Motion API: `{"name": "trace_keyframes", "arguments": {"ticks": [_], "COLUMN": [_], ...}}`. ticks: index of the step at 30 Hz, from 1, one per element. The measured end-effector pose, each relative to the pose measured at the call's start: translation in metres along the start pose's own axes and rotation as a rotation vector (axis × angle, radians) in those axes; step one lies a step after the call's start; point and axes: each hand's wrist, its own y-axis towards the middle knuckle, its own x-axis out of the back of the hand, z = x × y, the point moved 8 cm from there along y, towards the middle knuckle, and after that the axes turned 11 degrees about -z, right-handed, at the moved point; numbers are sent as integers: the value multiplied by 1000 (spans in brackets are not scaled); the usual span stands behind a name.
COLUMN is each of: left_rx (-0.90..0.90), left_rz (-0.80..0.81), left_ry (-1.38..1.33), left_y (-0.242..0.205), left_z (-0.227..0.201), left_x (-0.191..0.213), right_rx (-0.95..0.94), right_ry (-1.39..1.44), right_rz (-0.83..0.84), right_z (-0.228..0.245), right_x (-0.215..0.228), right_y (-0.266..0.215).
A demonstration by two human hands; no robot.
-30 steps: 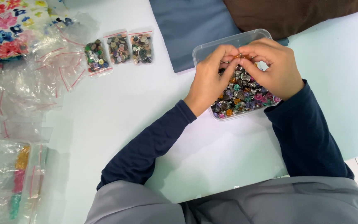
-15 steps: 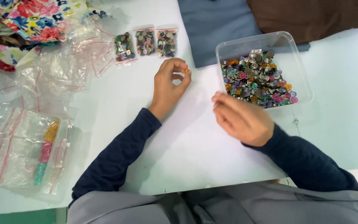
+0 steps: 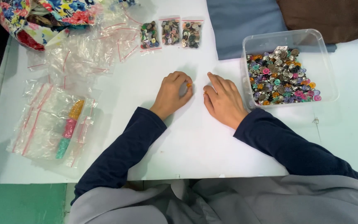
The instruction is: Sorting buttons from a large container into small plastic bags
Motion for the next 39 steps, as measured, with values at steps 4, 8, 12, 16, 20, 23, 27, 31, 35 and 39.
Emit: {"name": "trace_keyframes", "arguments": {"ticks": [4, 8, 12, 16, 20, 23, 27, 31, 35, 39], "left_rx": [-22, -18, -19, -32, -43, -49, -48, -40, -35, -28], "left_rz": [6, 34, 55, 60, 69, 72, 80, 84, 85, 89], "left_ry": [37, 48, 46, 38, 74, 96, 132, 139, 144, 133], "left_y": [-1, -1, -3, -6, -8, -10, -10, -10, -9, -10], "left_z": [0, -5, -4, -5, -4, -3, 1, -1, -2, -3], "left_x": [-3, -2, -10, -12, -15, -17, -22, -20, -19, -18], "right_rx": [-135, -220, -291, -356, -440, -451, -459, -470, -479, -479], "right_ry": [19, 69, 129, 191, 234, 238, 229, 236, 247, 257], "right_rz": [91, 133, 115, 132, 173, 195, 205, 210, 204, 194], "right_z": [-9, -13, -25, -31, -33, -34, -34, -36, -40, -40], "right_x": [-11, -12, -21, -21, -17, -18, -17, -20, -21, -19], "right_y": [2, 0, -11, -11, -9, -11, -8, -11, -11, -10]}}
